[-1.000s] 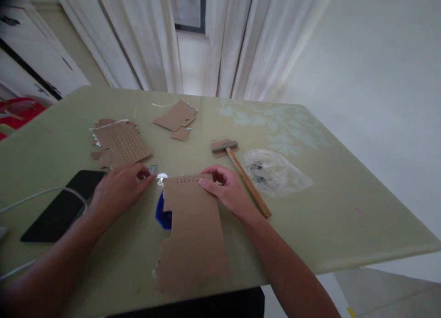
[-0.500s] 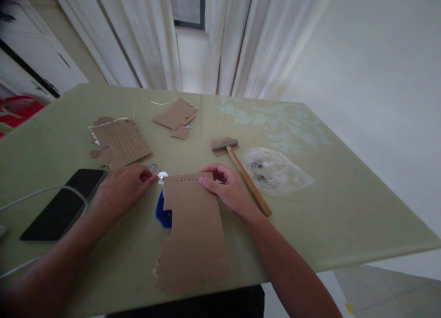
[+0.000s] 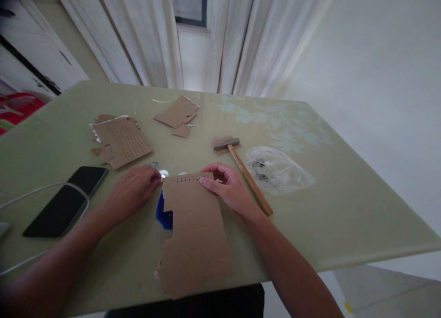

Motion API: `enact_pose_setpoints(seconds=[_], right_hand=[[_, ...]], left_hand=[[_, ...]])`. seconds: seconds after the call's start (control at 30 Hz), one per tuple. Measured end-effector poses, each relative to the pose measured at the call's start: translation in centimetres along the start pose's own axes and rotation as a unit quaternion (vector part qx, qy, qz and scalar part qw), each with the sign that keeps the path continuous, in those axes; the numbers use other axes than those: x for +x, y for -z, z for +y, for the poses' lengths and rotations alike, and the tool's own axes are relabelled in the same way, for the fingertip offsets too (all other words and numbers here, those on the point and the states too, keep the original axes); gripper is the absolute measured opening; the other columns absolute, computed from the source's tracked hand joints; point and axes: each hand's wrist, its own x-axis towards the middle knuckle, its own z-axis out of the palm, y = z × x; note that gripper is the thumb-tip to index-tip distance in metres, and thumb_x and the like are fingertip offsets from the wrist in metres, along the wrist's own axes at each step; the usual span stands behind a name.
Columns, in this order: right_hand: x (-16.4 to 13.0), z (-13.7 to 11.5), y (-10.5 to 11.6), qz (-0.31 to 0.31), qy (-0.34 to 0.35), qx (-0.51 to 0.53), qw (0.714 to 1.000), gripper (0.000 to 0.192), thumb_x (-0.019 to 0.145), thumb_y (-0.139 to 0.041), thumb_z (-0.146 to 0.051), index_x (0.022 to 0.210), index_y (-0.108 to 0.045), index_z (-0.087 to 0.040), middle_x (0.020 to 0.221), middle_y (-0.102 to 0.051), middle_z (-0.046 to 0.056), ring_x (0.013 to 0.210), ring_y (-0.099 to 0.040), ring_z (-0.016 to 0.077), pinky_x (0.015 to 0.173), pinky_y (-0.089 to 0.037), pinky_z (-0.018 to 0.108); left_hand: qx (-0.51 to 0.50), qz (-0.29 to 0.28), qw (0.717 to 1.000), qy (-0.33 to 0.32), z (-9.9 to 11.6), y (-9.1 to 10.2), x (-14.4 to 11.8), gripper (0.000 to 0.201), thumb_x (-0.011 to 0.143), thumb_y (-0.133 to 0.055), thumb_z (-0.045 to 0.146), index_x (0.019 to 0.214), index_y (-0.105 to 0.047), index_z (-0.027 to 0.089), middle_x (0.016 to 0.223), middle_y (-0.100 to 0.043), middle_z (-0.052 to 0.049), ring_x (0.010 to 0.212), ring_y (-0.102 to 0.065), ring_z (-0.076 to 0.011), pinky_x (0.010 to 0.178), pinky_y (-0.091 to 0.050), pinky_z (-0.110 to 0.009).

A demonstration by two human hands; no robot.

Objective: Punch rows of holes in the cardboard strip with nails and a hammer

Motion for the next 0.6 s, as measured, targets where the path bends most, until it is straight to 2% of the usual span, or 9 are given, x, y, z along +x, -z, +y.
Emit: enact_pose_setpoints(seconds=[0.07, 0.17, 0.27, 0.33, 0.4, 0.47, 0.6], right_hand=[[0.0, -0.1, 0.0, 0.0, 0.0, -0.002, 1.0, 0.032, 0.084, -0.093, -0.047, 0.104, -0.08, -0.025, 0.087, -0.071, 0.002, 0.078, -0.063, 0.0194, 0.067, -0.049, 0.031], [0.0, -0.2, -0.1, -0.001, 0.001, -0.002, 1.0, 0.031, 0.084, -0.093, -0.046, 0.103, -0.08, -0.025, 0.087, -0.071, 0.002, 0.078, -0.064, 0.0188, 0.067, -0.049, 0.03], [0.1, 0.0, -0.2, -0.001, 0.001, -0.001, 1.0, 0.033, 0.083, -0.094, -0.047, 0.103, -0.08, -0.024, 0.085, -0.069, 0.001, 0.077, -0.063, 0.0182, 0.066, -0.047, 0.03], [0.1, 0.2, -0.2, 0.009, 0.006, -0.013, 1.0, 0.035, 0.082, -0.094, -0.049, 0.102, -0.08, -0.024, 0.083, -0.067, 0.0, 0.075, -0.062, 0.0182, 0.064, -0.046, 0.029], [0.2, 0.4, -0.3, 0.027, 0.016, -0.027, 0.999, 0.036, 0.08, -0.095, -0.049, 0.1, -0.08, -0.024, 0.08, -0.066, 0.0, 0.073, -0.06, 0.0179, 0.063, -0.045, 0.029], [0.1, 0.4, -0.4, 0.044, 0.025, -0.031, 0.998, 0.035, 0.08, -0.095, -0.05, 0.097, -0.08, -0.024, 0.078, -0.066, 0.0, 0.071, -0.059, 0.0172, 0.061, -0.045, 0.029], [-0.1, 0.0, -0.4, 0.071, 0.005, -0.015, 0.997, 0.035, 0.078, -0.095, -0.051, 0.093, -0.079, -0.024, 0.08, -0.071, 0.002, 0.066, -0.06, 0.0162, 0.056, -0.045, 0.027]], left_hand=[[-0.01, 0.02, 1.0, 0.0, 0.1, 0.0, 0.1, 0.026, 0.104, -0.045, 0.03, 0.094, -0.068, 0.022, 0.1, -0.074, -0.015, 0.099, -0.069, -0.0346, 0.092, -0.054, -0.047], [-0.073, 0.083, 0.993, 0.042, 0.4, 0.6, 0.2, 0.026, 0.105, -0.047, 0.035, 0.101, -0.069, 0.021, 0.103, -0.076, -0.015, 0.101, -0.07, -0.0337, 0.094, -0.054, -0.047], [-0.188, 0.16, 0.968, 0.041, 1.1, 1.6, 0.1, 0.03, 0.105, -0.053, 0.04, 0.117, -0.073, 0.021, 0.112, -0.079, -0.011, 0.102, -0.071, -0.029, 0.093, -0.056, -0.043], [-0.284, 0.188, 0.94, 0.033, 1.8, 2.2, -0.2, 0.03, 0.104, -0.06, 0.045, 0.115, -0.076, 0.022, 0.106, -0.081, -0.008, 0.091, -0.071, -0.024, 0.083, -0.056, -0.037], [-0.378, 0.187, 0.906, 0.034, 2.6, 2.4, -0.6, 0.027, 0.102, -0.068, 0.047, 0.107, -0.076, 0.022, 0.096, -0.08, -0.005, 0.079, -0.069, -0.0201, 0.073, -0.054, -0.032], [-0.441, 0.177, 0.88, 0.03, 3.3, 2.2, -0.9, 0.024, 0.1, -0.073, 0.045, 0.103, -0.075, 0.022, 0.093, -0.08, -0.004, 0.077, -0.07, -0.0181, 0.07, -0.054, -0.03], [-0.494, 0.165, 0.854, 0.005, 4.0, 1.2, -0.7, 0.018, 0.104, -0.072, 0.04, 0.104, -0.073, 0.023, 0.105, -0.083, -0.005, 0.091, -0.075, -0.0181, 0.082, -0.058, -0.031]])
